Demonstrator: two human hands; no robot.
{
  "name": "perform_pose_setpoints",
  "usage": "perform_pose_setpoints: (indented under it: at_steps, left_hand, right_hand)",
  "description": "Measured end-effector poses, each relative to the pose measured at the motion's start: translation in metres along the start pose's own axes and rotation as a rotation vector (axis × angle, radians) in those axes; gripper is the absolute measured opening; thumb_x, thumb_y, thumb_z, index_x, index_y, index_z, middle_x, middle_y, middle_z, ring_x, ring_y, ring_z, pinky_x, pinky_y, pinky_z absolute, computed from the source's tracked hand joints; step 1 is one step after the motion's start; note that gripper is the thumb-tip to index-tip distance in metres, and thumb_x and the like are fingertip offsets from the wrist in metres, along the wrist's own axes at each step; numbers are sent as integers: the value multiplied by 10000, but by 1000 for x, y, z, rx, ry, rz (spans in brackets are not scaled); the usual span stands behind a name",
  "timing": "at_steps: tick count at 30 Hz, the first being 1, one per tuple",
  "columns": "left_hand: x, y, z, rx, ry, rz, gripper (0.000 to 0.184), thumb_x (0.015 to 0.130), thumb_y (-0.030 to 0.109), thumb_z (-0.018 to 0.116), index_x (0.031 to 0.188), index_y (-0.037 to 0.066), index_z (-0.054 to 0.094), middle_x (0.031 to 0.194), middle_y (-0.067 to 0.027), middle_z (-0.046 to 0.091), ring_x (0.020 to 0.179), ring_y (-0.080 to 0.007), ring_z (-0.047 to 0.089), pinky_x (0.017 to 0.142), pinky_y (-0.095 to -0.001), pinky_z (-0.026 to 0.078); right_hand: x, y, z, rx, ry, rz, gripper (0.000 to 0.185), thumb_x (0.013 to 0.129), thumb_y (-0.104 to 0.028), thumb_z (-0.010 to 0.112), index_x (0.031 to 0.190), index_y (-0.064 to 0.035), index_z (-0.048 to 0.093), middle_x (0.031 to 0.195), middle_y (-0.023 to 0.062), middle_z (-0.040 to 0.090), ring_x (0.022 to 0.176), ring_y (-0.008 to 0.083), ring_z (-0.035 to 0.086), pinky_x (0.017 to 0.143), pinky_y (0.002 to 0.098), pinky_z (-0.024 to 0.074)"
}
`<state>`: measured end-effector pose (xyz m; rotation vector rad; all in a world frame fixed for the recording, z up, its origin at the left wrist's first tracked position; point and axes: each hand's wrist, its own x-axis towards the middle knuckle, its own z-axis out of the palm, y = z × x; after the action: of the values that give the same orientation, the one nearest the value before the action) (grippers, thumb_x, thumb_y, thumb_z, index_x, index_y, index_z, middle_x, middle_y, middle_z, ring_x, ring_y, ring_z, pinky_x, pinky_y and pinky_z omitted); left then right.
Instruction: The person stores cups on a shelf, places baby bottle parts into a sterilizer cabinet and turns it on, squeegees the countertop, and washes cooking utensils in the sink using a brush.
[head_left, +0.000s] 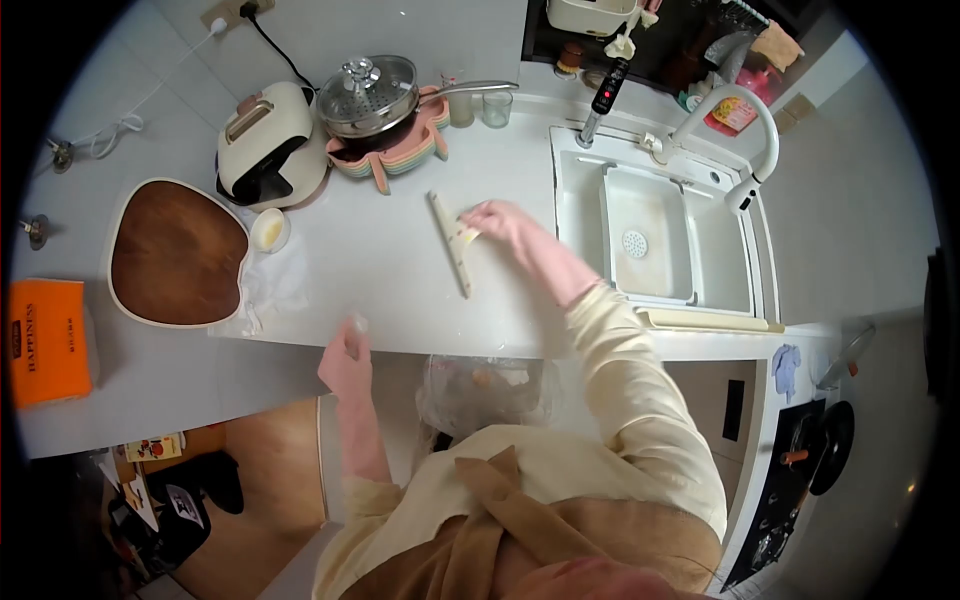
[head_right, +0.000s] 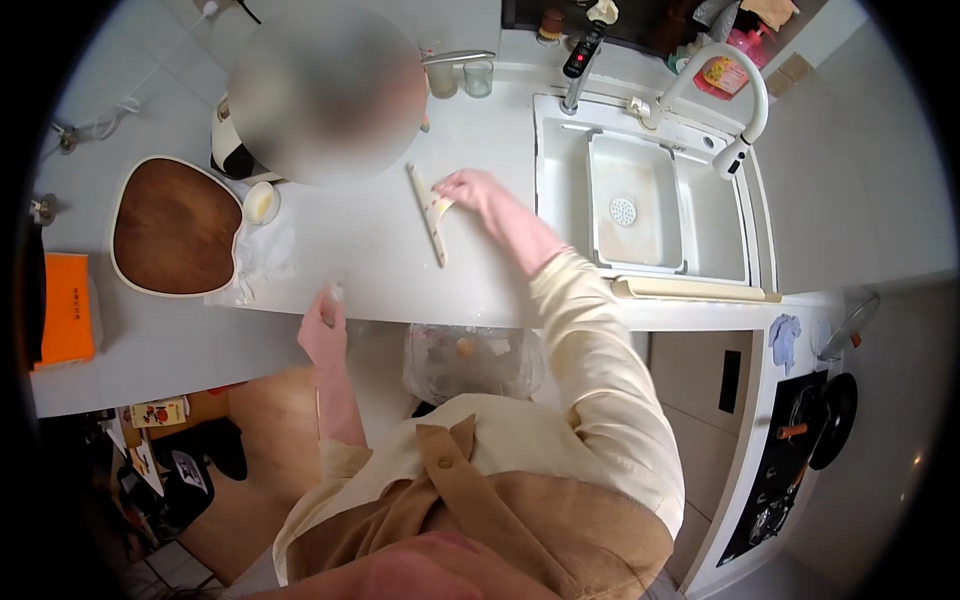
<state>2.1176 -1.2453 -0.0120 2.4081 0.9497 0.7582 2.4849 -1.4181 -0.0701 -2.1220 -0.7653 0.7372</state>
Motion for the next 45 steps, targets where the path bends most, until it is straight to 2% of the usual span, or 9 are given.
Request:
perform_pose_setpoints:
  at_steps: [4,12,17,23,28,34,38,41,45]
  left_hand:
    - [6,7,-5,-6,23,-33,353,771,140,750,1117,146,680,783,-47,661,700,-213,620,678,-330,510]
    - [-5,5,-15,-12,-74,-190,382,788,89,729,1163,128,669,924,-96,697,825,-215,668,731,-337,533]
    - [-5,10,-7,-23,-52,-200,383,777,112,738,1153,107,670,933,-100,697,828,-218,669,719,-337,534]
    - [10,21,-3,33,-66,-122,359,750,123,751,1100,96,679,892,-100,689,784,-252,662,724,-350,521]
    - [19,14,13,29,-19,-10,349,751,139,743,1092,111,674,854,-91,681,764,-270,650,714,-358,515]
    - [35,5,29,85,-97,12,343,787,231,719,1119,160,666,880,-84,686,796,-287,652,730,-389,518]
    - [53,-35,46,165,-154,2,347,827,285,673,1153,167,647,906,-93,688,834,-307,653,762,-415,512]
    - [88,-45,45,250,-214,-18,341,855,311,631,1163,166,635,925,-106,687,855,-319,650,770,-423,510]
    - [130,-55,27,262,-309,95,368,855,304,626,1197,171,606,953,-119,684,895,-327,643,798,-435,496]
  right_hand:
    - [-11,5,-19,-92,102,66,457,810,-493,641,1050,-110,709,981,105,704,936,226,653,867,318,489]
    - [-27,177,-169,44,346,251,505,796,-522,617,1012,-75,706,988,124,709,975,246,650,891,338,476]
    - [23,38,-168,-191,406,354,544,819,-542,571,1108,-94,675,1080,128,689,1057,292,627,941,361,457]
    - [17,59,-156,-75,454,575,477,807,-487,555,1070,-111,686,1151,134,660,1115,304,598,976,391,430]
    - [-104,81,-150,-81,437,678,438,803,-495,551,884,-101,727,877,81,699,869,228,652,821,358,477]
    - [-167,73,-111,-16,570,740,402,859,-438,564,777,-79,727,587,38,567,582,144,523,589,301,396]
    - [-156,76,-97,180,585,514,371,893,-416,570,926,-67,689,739,30,653,690,105,539,664,282,436]
    - [-148,3,-39,347,535,250,358,915,-384,569,1029,-63,676,882,45,687,759,96,560,747,268,464]
    - [-102,-112,43,125,212,331,471,904,-492,549,1173,-119,652,1061,93,683,997,187,622,893,310,463]
